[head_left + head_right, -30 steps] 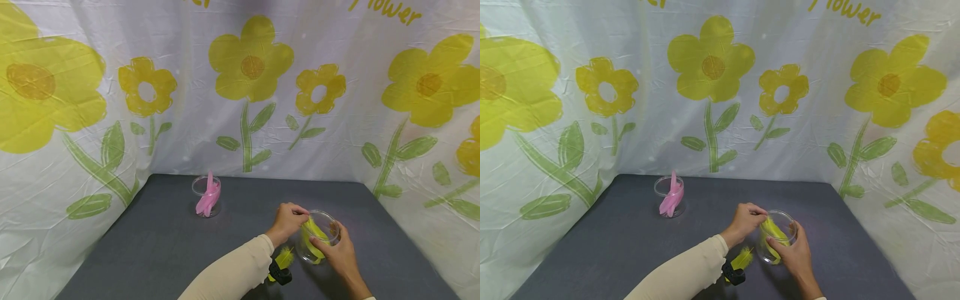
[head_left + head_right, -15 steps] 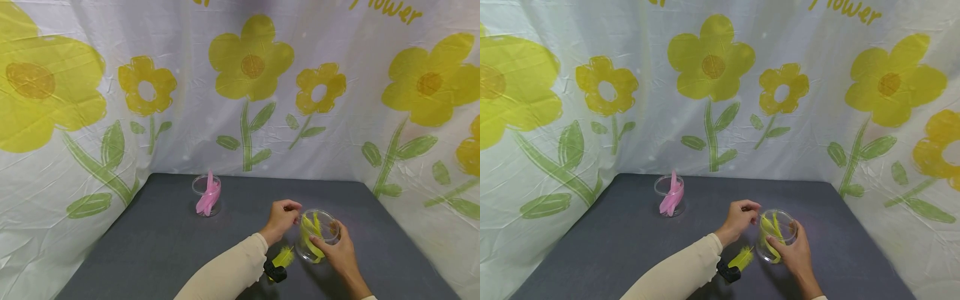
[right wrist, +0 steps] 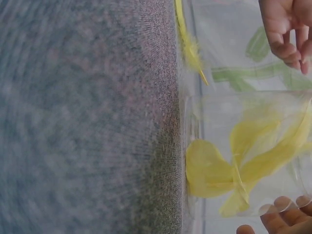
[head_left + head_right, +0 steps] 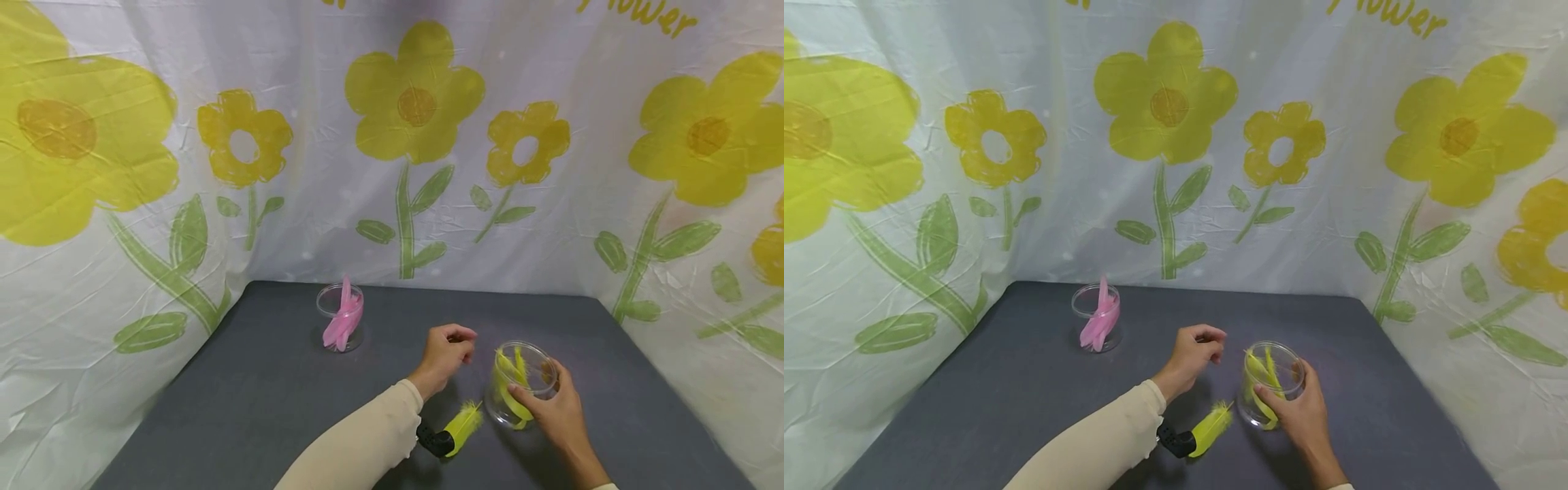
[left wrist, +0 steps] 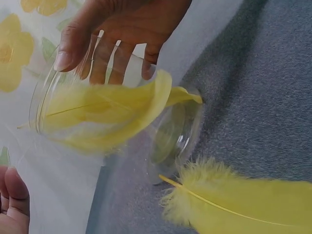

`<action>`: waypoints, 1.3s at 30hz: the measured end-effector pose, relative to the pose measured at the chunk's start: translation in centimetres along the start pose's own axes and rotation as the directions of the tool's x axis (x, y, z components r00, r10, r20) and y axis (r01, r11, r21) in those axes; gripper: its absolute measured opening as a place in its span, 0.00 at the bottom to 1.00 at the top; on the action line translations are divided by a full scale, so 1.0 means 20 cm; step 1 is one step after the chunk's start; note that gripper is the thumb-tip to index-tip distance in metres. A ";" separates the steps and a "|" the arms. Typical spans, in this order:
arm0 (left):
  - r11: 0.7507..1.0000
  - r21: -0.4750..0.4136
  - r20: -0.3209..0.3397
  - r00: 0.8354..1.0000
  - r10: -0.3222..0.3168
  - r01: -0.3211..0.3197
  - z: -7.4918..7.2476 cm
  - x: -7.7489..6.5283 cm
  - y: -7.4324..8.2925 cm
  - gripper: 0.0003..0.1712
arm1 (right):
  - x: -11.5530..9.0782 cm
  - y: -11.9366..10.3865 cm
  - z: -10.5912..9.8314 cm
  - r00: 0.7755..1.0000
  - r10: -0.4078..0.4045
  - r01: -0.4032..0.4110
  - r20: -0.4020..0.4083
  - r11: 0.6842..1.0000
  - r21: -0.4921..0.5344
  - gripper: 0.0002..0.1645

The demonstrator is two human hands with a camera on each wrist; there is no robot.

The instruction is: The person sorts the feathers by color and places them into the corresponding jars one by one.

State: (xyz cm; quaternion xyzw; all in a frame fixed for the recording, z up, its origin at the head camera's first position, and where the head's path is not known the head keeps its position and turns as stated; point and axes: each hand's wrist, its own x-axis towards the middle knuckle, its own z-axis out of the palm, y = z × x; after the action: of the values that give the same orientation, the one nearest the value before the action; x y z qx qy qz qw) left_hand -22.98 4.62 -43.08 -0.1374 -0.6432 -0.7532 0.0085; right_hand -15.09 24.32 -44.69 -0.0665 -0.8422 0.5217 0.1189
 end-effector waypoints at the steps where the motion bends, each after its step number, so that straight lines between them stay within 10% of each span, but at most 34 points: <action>1: 1.000 0.005 0.000 1.000 -0.003 0.003 -0.01 -0.01 0.00 0.12 | 0.00 0.00 0.00 1.000 -0.002 0.002 0.000 1.000 -0.003 0.64; 20: 0.996 0.082 0.007 1.000 -0.030 0.030 -0.20 -0.30 -0.09 0.10 | -0.01 0.00 -0.02 1.000 -0.006 0.006 0.026 1.000 -0.008 0.65; 30: 0.994 0.029 0.023 0.994 -0.107 0.107 -0.26 -0.41 -0.11 0.16 | -0.01 0.00 -0.01 1.000 0.016 -0.015 0.026 0.999 -0.033 0.66; 39: 0.966 0.155 0.026 0.977 -0.213 0.207 -0.30 -0.50 -0.15 0.17 | -0.01 0.00 -0.01 1.000 0.010 -0.009 0.025 1.000 -0.018 0.66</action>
State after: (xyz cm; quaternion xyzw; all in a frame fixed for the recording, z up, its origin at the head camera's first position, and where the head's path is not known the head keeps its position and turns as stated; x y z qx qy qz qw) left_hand -15.10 -2.32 -49.04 -0.0833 -0.7095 -0.6958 -0.0746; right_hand -14.85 24.45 -44.73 -0.0651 -0.8480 0.5153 0.1051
